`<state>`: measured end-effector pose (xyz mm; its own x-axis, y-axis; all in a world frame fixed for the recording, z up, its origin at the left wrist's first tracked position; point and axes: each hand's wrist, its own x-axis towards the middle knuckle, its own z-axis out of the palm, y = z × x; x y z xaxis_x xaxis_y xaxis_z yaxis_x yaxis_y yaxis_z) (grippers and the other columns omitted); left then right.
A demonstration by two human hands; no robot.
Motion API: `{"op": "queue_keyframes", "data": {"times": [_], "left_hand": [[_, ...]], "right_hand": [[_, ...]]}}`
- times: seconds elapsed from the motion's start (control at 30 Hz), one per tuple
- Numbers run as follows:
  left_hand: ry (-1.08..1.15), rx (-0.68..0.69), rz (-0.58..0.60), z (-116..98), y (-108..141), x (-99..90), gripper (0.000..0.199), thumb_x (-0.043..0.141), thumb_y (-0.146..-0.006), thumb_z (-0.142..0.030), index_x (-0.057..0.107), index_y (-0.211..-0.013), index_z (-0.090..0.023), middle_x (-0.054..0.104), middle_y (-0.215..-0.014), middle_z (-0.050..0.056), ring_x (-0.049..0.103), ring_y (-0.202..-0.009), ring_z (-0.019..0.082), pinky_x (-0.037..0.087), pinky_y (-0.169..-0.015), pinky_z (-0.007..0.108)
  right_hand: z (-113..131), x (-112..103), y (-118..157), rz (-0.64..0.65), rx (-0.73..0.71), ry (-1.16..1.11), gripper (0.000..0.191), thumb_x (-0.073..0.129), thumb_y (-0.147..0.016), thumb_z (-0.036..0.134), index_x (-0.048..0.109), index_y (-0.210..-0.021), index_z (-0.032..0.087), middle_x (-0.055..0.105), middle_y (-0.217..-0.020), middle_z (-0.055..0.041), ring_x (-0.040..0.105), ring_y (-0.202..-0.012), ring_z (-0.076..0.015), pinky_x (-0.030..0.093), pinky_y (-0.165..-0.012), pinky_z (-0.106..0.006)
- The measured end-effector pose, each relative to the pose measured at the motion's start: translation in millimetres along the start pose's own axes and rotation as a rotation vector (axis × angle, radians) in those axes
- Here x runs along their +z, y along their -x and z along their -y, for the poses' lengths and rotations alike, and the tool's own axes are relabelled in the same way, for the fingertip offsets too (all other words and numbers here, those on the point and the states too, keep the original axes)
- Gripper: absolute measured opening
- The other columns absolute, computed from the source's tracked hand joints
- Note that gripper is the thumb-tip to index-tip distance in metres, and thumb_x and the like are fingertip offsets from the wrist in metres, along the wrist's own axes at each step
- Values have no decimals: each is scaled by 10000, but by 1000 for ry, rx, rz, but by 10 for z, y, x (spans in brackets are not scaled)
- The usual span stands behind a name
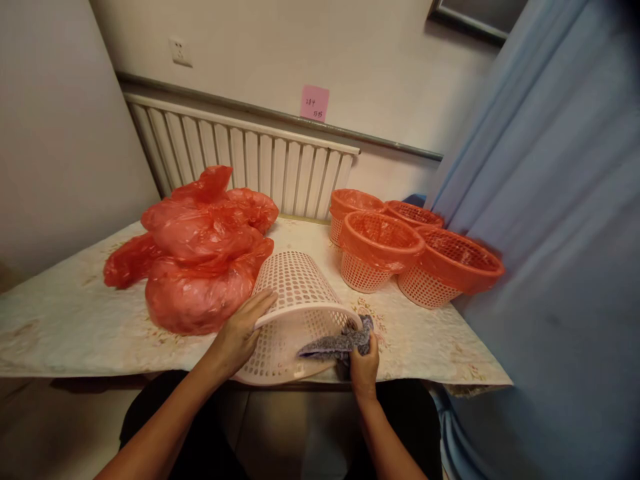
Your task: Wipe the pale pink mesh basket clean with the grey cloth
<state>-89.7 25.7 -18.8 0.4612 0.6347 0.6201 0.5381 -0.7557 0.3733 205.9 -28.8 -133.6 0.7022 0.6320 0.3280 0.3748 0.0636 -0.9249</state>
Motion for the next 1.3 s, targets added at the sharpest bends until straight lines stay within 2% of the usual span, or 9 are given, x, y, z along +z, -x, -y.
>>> {"op": "queue_keyframes", "data": {"times": [0.17,0.37,0.53,0.67,0.8,0.93,1.13,1.2,1.3], "left_hand": [[25,-65,-61,60,92,-45,474,408,-859,-138,548,-1310,-102,560,-1364,157,503,-1287,254,411,-1090,456],[53,-246,-169,141,309,0,459,458,-849,-212,553,-1285,-102,590,-1325,152,542,-1243,265,422,-1076,469],[45,-332,-171,-10,323,193,481,487,-831,-227,536,-1288,-84,608,-1286,179,579,-1188,288,460,-1031,493],[59,-210,-179,-253,103,298,507,477,-803,-152,527,-1305,-100,581,-1323,171,541,-1238,280,436,-1063,487],[79,-94,-140,-403,-98,355,583,423,-770,-48,498,-1344,-109,541,-1372,156,480,-1303,239,387,-1115,455],[90,-22,-66,-369,-101,411,628,367,-751,-5,491,-1359,-99,495,-1417,169,419,-1353,241,353,-1132,484],[101,-69,-44,-292,55,374,634,383,-771,-31,464,-1389,-151,476,-1443,140,405,-1364,243,339,-1138,494],[108,-88,-56,-282,100,356,606,382,-792,-48,469,-1383,-153,479,-1439,141,412,-1360,238,343,-1137,486],[118,-107,-94,-259,172,358,578,387,-803,-68,480,-1367,-147,481,-1435,149,418,-1355,233,346,-1136,478]], "right_hand": [[-146,38,137,78,89,-64,599,619,-651,322,589,-1218,131,645,-1197,-124,575,-1137,-267,456,-949,-362],[314,22,-228,82,-108,-53,484,578,-685,263,624,-1152,146,662,-1137,-106,578,-1095,-255,437,-970,-397],[956,-138,-595,111,-508,73,422,549,-711,186,613,-1128,175,641,-1105,-102,567,-1058,-261,428,-963,-437],[1542,-275,-605,299,-909,283,398,540,-733,113,619,-1113,202,600,-1015,-90,519,-1000,-265,439,-884,-417],[1867,-261,-474,465,-1054,465,374,539,-766,110,635,-1112,215,525,-882,-73,469,-890,-252,427,-783,-373],[1802,-197,-449,472,-1049,488,390,547,-742,96,635,-1105,208,510,-875,-71,453,-878,-250,420,-771,-368],[1383,-263,-602,416,-962,318,422,547,-735,122,595,-1146,207,586,-1019,-82,513,-966,-260,440,-870,-427],[1155,-301,-630,338,-847,224,423,544,-729,143,588,-1144,212,606,-1086,-78,540,-1027,-259,436,-921,-443],[737,-339,-584,150,-541,115,456,541,-709,195,581,-1164,192,624,-1142,-92,563,-1087,-262,430,-968,-445]]}}
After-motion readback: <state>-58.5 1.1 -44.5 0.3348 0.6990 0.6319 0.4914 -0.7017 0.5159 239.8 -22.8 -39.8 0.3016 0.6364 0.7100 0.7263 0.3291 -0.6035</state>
